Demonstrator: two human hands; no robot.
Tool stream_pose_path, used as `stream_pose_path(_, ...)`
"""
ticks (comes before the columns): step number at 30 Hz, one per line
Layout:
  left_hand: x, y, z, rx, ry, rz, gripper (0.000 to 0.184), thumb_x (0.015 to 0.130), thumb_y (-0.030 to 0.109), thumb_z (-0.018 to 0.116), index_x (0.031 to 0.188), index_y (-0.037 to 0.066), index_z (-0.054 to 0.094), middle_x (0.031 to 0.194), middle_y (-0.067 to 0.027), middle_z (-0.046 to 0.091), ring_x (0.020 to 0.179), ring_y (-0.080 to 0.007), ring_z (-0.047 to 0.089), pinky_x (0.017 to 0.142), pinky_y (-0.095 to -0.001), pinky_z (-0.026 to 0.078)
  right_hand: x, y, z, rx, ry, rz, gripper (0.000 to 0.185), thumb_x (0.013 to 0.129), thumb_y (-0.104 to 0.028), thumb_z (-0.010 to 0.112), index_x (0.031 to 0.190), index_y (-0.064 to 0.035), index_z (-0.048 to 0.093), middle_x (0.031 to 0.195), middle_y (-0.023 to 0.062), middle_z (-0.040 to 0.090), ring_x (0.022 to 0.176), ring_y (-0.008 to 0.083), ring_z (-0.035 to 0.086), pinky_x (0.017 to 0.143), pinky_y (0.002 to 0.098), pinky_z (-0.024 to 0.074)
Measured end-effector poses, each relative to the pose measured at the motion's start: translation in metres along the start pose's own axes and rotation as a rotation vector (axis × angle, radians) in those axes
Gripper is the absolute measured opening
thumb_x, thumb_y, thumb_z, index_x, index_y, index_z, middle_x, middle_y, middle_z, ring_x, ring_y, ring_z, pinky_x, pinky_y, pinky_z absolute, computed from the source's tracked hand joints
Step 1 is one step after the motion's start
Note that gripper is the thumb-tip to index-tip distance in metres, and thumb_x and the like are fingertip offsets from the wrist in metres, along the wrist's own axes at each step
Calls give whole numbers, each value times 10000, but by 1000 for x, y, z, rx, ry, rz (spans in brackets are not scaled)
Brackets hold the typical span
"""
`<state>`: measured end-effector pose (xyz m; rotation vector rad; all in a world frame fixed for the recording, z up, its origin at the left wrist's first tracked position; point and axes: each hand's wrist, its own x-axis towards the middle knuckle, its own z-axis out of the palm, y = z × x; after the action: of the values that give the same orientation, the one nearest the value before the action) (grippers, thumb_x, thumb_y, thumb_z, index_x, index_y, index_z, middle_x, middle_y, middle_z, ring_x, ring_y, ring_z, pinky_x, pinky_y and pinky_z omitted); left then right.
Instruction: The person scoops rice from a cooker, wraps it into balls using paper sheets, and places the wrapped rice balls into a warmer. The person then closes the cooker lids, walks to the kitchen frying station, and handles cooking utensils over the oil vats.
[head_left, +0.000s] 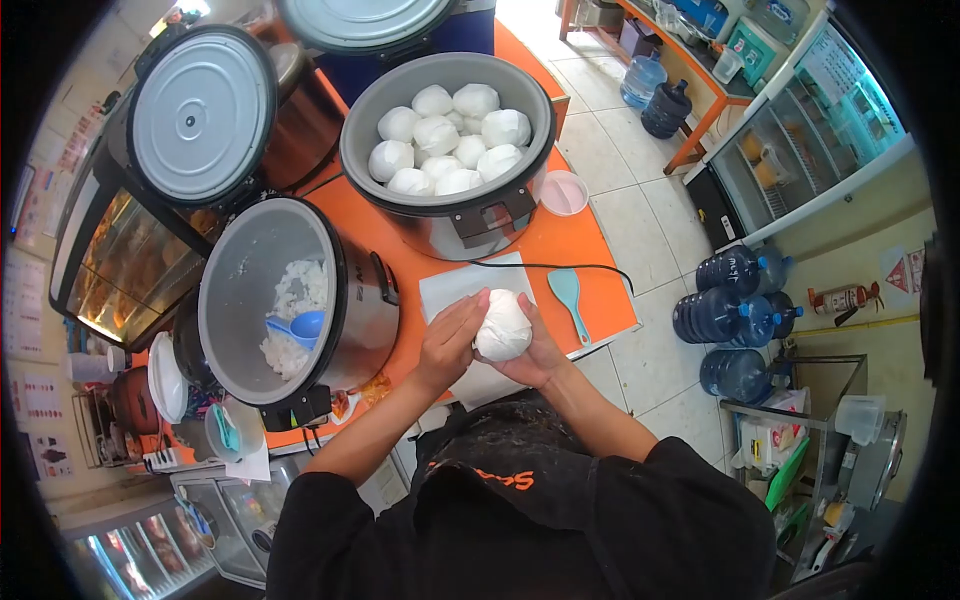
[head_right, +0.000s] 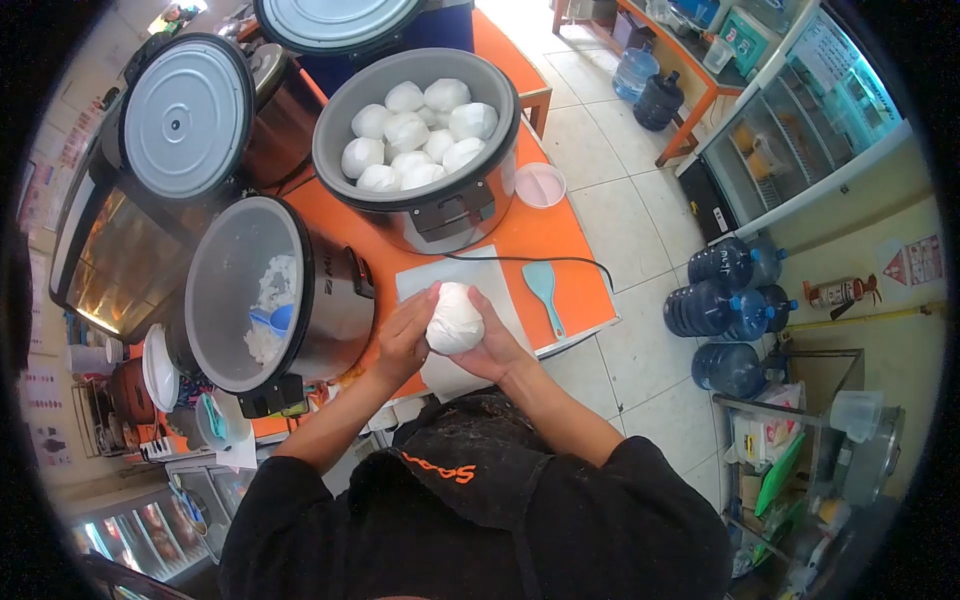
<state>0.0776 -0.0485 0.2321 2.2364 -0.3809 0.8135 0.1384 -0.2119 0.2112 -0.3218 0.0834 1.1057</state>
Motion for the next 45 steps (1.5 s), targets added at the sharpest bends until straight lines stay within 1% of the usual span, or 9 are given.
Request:
stream_pose_path(4,2,4,-4,-292,-332,-254,783,791,-137,520,1542,16,362,1578,-248,378,1506,-428,275,1227,-521,245,-7,-6,17,-141,64,-68,683,967,-631,555,1444,-151,462,1390,53,554,1291,215,537,1114,434,411)
stream_pose_path(7,-2,12,-11,-254,-533,-330,932,795,-19,586,1615,41,147,1690,-215,61,1546,-460,-73,1241,-572,31,-12,-6,20,-201,96,-84,665,995,-559,573,1435,-75,454,1345,57,576,1236,196,571,1088,405,433)
stream_pose_path(13,-19,31,-12,-216,-391,-471,1102,818,326,746,1622,35,50,1655,-285,-156,1518,-484,-188,1212,-617,17,-16,-1,19,-319,184,-39,652,1027,-459,582,1486,-27,414,1319,82,587,1214,188,578,1061,370,450)
stream_pose_path(17,-19,39,-24,18,-458,-493,1187,826,430,797,1612,8,14,1636,-329,-156,1522,-503,-127,1220,-589,98,-6,-32,39,-682,103,40,529,1025,-369,615,1401,-16,498,1284,103,597,1185,172,589,1013,342,483)
stream_pose_path(22,-50,28,-42,-206,-226,-668,1075,862,399,790,1615,37,113,1649,-325,-70,1537,-478,69,1227,-476,211,53,-123,123,-1399,166,-366,566,989,-418,645,1350,-20,468,1230,144,602,1105,189,610,944,325,507)
stream_pose_path(26,-111,16,-59,-118,-566,-875,887,895,456,741,1563,43,327,1646,-314,106,1516,-443,218,1209,-452,276,169,-180,156,-1503,273,-189,853,958,-562,611,1489,22,289,1359,279,489,1233,327,544,1037,463,456)
stream_pose_path(31,-170,20,-68,-151,-647,-1017,806,924,495,697,1519,31,411,1601,-295,296,1499,-410,293,1192,-443,317,308,-195,69,-1864,432,-179,1012,947,-638,568,1455,161,213,1463,355,418,1343,426,483,1110,465,393)
stream_pose_path(41,-186,17,-83,-235,-575,-1225,753,919,466,709,1460,-3,476,1502,-247,478,1376,-380,487,1146,-430,386,292,-177,100,-1919,527,283,1079,958,-694,475,1557,79,21,1468,342,426,1178,445,607,853,540,566)
stream_pose_path(45,-158,-6,-70,-176,-602,-1154,762,907,465,719,1446,-20,485,1459,-251,518,1350,-382,509,1120,-430,409,305,-170,78,-2025,578,186,1096,953,-723,430,1565,85,10,1519,363,353,1191,481,597,915,566,540)
